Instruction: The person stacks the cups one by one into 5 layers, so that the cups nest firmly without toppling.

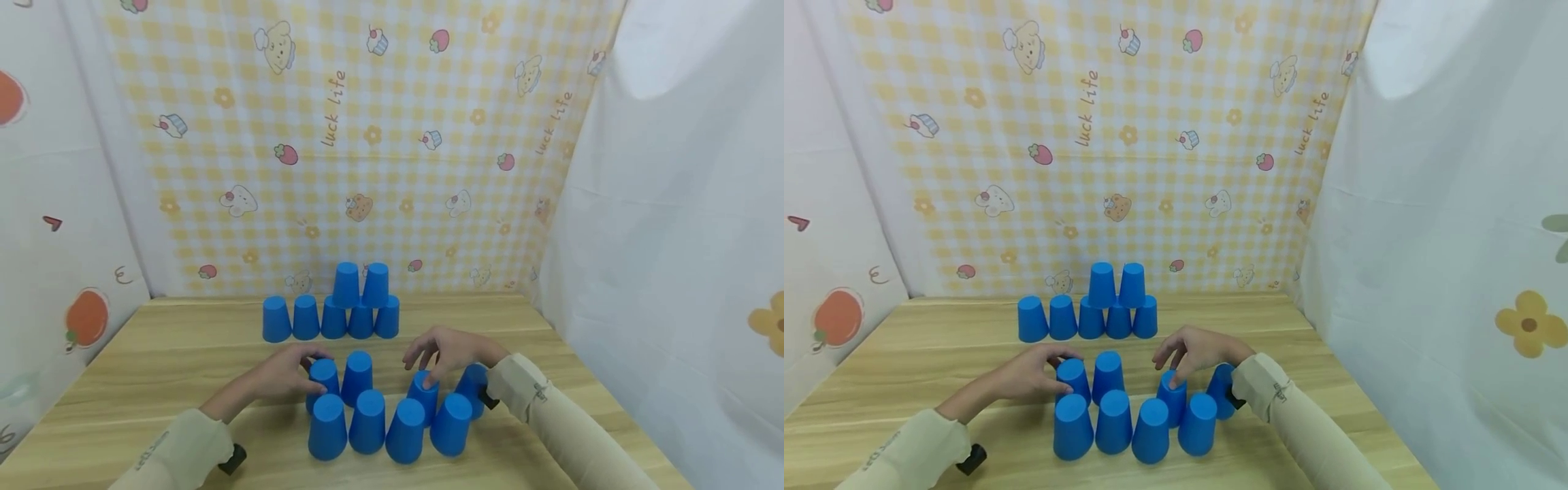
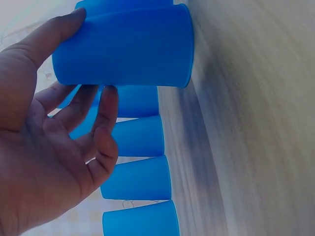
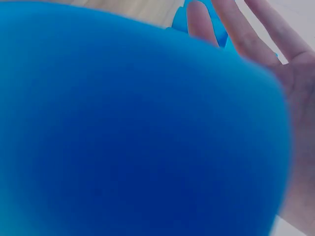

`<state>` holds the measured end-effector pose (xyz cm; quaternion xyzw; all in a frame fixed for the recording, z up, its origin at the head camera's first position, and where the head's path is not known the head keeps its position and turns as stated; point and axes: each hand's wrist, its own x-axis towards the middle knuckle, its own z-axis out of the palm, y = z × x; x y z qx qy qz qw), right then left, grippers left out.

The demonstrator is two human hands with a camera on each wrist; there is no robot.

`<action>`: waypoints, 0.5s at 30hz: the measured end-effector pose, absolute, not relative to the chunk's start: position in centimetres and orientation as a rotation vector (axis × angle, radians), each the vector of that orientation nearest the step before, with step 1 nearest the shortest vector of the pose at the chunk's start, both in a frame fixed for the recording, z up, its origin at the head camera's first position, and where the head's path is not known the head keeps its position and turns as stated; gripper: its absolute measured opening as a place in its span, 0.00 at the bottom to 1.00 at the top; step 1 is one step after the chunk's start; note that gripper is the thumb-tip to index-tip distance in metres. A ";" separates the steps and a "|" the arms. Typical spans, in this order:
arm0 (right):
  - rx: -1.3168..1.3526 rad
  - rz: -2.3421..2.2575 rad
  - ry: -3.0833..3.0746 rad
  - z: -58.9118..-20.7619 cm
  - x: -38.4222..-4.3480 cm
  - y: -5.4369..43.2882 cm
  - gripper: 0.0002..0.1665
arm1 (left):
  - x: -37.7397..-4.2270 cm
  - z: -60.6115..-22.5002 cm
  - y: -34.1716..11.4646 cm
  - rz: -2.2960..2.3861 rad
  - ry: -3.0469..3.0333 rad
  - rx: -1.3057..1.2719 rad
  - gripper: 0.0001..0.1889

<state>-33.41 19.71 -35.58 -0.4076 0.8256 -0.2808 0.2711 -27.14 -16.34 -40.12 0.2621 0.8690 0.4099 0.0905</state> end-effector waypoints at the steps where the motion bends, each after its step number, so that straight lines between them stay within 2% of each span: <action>1: -1.102 -0.751 2.214 -35.6 -33.4 19.8 0.27 | -27.1 -40.2 -16.3 1.218 2.589 0.764 0.30; 7: -1.069 -0.689 2.173 -35.8 -33.2 20.2 0.32 | -26.8 -40.2 -15.9 1.216 2.641 0.660 0.31; 15: -1.015 -0.683 2.269 -36.1 -33.0 20.4 0.28 | -26.9 -40.0 -15.6 1.181 2.712 0.407 0.29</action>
